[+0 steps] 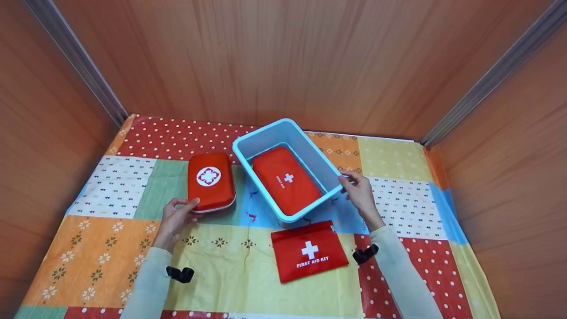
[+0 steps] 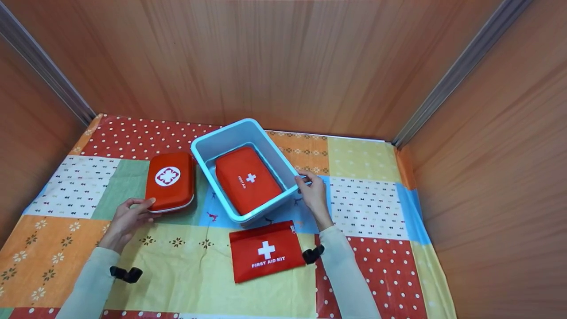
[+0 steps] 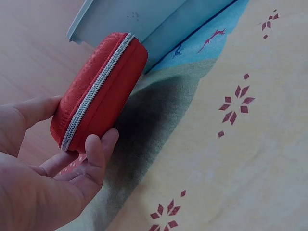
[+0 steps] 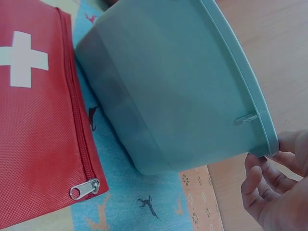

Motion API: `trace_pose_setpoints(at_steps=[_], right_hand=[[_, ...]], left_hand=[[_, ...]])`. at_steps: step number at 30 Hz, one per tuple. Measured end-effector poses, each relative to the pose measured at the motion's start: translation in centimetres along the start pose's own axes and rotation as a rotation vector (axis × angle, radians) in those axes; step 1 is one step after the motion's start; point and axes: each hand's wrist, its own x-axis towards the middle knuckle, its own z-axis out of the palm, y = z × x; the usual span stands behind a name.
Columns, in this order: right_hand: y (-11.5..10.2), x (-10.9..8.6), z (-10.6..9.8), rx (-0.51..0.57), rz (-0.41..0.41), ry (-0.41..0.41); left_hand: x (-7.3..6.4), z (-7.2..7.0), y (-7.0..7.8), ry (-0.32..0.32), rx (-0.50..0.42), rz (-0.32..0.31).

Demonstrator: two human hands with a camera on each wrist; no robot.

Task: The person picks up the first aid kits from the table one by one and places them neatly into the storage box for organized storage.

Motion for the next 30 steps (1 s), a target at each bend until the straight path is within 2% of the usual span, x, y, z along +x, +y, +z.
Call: trace_pose_setpoints(at_steps=[4, 9, 16, 20, 30], right_hand=[[-0.1, -0.1, 0.0, 0.000, -0.002, -0.002], [0.0, -0.1, 0.0, -0.008, 0.004, 0.000], [0.1, 0.0, 0.1, 0.005, -0.025, 0.012], [0.2, 0.1, 0.1, 0.011, -0.027, 0.012], [0.0, 0.0, -0.1, -0.003, -0.012, -0.002]], left_hand=[[-0.4, 0.2, 0.7, 0.000, -0.041, 0.004], [-0.9, 0.5, 1.7, 0.016, -0.020, 0.007], [-1.2, 1.0, 2.9, 0.049, -0.013, 0.052], [-1.5, 1.2, 3.5, 0.061, 0.003, 0.048], [-2.1, 1.7, 4.7, 0.042, -0.003, 0.081]])
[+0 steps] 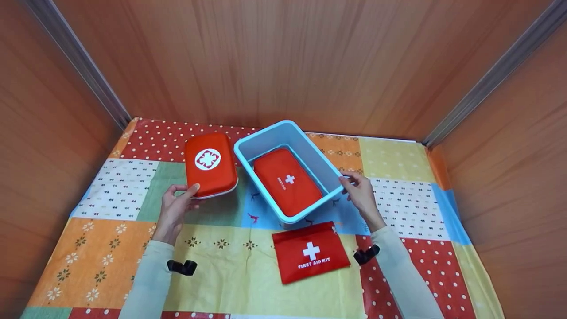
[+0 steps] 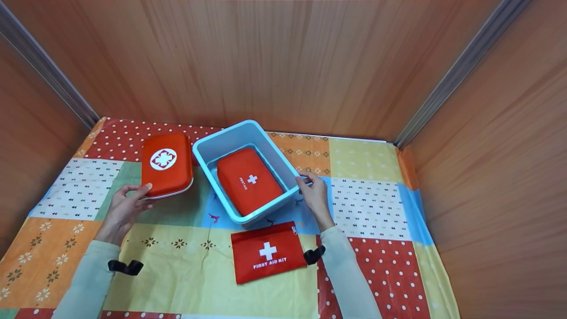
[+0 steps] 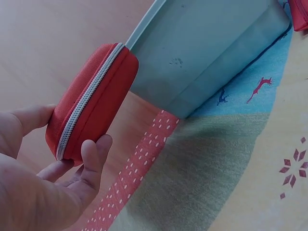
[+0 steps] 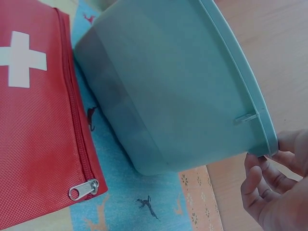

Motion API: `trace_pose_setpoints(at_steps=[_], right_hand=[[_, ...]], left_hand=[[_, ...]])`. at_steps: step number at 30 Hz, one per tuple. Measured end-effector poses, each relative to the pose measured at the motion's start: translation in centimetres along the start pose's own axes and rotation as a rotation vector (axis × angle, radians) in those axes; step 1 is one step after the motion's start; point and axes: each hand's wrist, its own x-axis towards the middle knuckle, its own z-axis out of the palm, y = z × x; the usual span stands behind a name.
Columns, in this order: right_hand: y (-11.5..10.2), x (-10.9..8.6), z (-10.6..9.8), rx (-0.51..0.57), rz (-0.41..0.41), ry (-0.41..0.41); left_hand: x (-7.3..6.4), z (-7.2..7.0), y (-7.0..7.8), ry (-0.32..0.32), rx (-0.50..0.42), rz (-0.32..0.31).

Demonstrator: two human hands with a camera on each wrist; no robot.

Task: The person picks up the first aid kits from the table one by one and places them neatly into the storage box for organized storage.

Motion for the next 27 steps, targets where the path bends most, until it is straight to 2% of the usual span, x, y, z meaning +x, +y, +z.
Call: trace_pose_setpoints(at_steps=[16, 27], right_hand=[[-0.2, -0.1, 0.0, 0.005, 0.024, 0.007], [-0.2, 0.0, 0.0, 0.017, 0.017, -0.007]], left_hand=[[-0.6, 0.8, 2.1, 0.011, -0.026, 0.064], [-1.2, 1.8, 3.4, -0.009, 0.005, 0.088]])
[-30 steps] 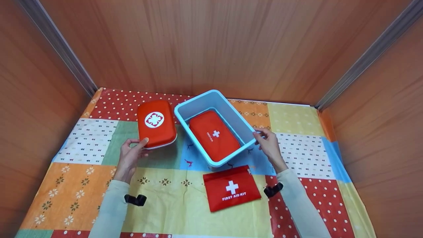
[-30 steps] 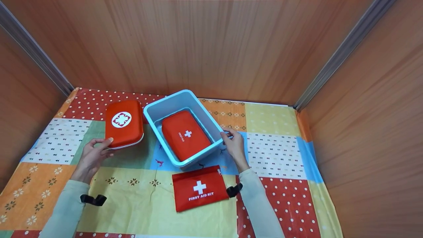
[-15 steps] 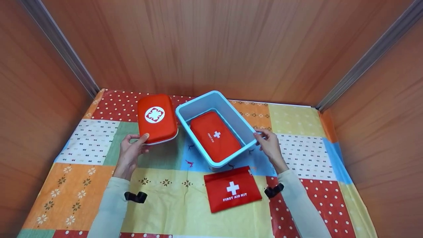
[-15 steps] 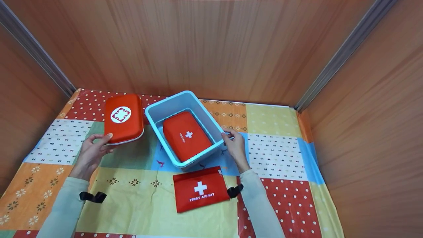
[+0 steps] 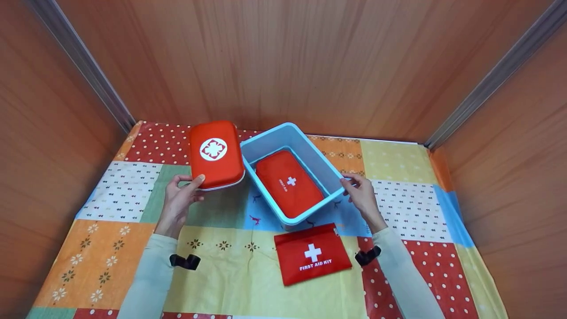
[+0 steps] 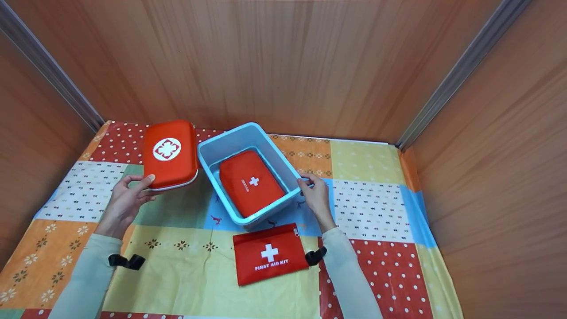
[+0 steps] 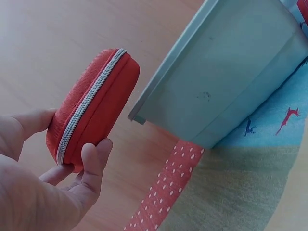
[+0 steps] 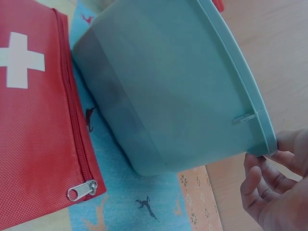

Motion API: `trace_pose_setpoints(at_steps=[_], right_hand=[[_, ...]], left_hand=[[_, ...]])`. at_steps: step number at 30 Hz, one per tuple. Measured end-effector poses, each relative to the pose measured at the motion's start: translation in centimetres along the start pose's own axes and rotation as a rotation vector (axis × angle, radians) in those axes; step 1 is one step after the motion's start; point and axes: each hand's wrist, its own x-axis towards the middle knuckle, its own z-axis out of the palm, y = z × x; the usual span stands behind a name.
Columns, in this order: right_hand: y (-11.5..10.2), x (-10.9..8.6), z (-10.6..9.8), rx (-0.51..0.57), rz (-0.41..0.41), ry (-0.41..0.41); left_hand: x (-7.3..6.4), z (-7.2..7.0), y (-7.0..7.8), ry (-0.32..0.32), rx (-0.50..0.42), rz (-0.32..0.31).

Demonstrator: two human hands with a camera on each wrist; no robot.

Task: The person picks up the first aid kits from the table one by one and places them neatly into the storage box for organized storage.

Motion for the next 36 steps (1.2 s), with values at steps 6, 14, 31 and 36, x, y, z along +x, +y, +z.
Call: trace_pose_setpoints(at_steps=[6, 14, 31, 36], right_hand=[[0.1, 0.0, 0.1, -0.001, 0.013, 0.000], [0.1, 0.0, 0.2, -0.006, -0.005, 0.003], [-2.3, -1.0, -0.1, 0.000, -0.016, -0.017], [-1.2, -0.4, -0.1, 0.009, 0.002, -0.010]], left_hand=[[-0.1, 1.0, 0.4, -0.036, -0.002, 0.031], [-0.2, 2.1, 0.8, -0.066, 0.006, 0.031], [-0.4, 3.8, 0.7, -0.113, 0.001, 0.051], [-0.5, 4.5, 0.7, -0.146, -0.003, 0.081]])
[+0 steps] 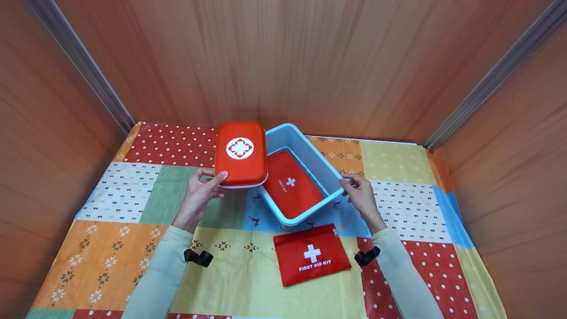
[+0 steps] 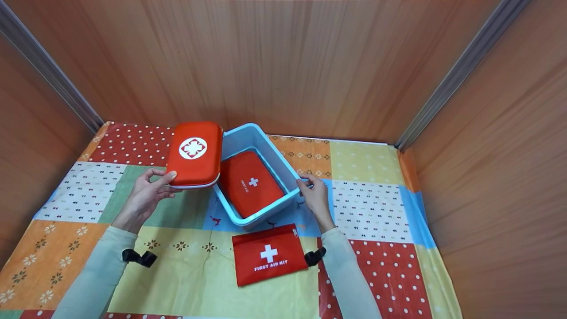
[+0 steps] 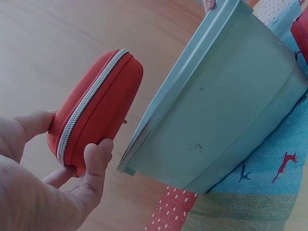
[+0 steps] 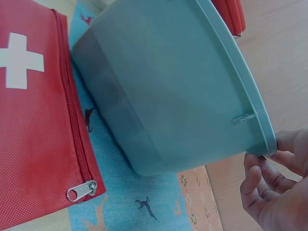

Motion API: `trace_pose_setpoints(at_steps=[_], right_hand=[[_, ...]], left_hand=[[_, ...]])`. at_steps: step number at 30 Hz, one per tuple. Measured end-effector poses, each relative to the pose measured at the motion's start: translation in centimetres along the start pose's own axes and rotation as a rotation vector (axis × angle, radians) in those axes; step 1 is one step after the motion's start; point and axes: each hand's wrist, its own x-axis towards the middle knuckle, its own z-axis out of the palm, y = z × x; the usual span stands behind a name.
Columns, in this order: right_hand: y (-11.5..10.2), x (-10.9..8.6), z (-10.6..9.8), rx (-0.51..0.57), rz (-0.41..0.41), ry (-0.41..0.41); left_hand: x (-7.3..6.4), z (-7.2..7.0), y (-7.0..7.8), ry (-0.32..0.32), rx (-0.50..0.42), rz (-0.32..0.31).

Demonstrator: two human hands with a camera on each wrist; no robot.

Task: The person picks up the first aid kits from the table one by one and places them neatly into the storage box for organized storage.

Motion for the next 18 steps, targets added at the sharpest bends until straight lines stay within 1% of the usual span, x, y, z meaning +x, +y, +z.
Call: trace_pose_setpoints(at_steps=[4, 9, 15, 18], right_hand=[[1.1, 0.5, 0.1, -0.001, -0.003, 0.016], [1.4, 0.6, 0.2, 0.000, -0.025, 0.027], [1.1, 0.7, 0.1, 0.023, 0.008, 0.011], [0.2, 0.3, 0.0, 0.014, 0.017, 0.001]], left_hand=[[0.1, 0.5, 0.0, -0.014, 0.000, 0.002], [0.0, 1.1, 0.1, -0.022, 0.019, 0.004], [0.0, 1.9, 0.1, -0.035, 0.023, 0.011], [-0.1, 2.3, 0.1, -0.039, 0.013, 0.003]])
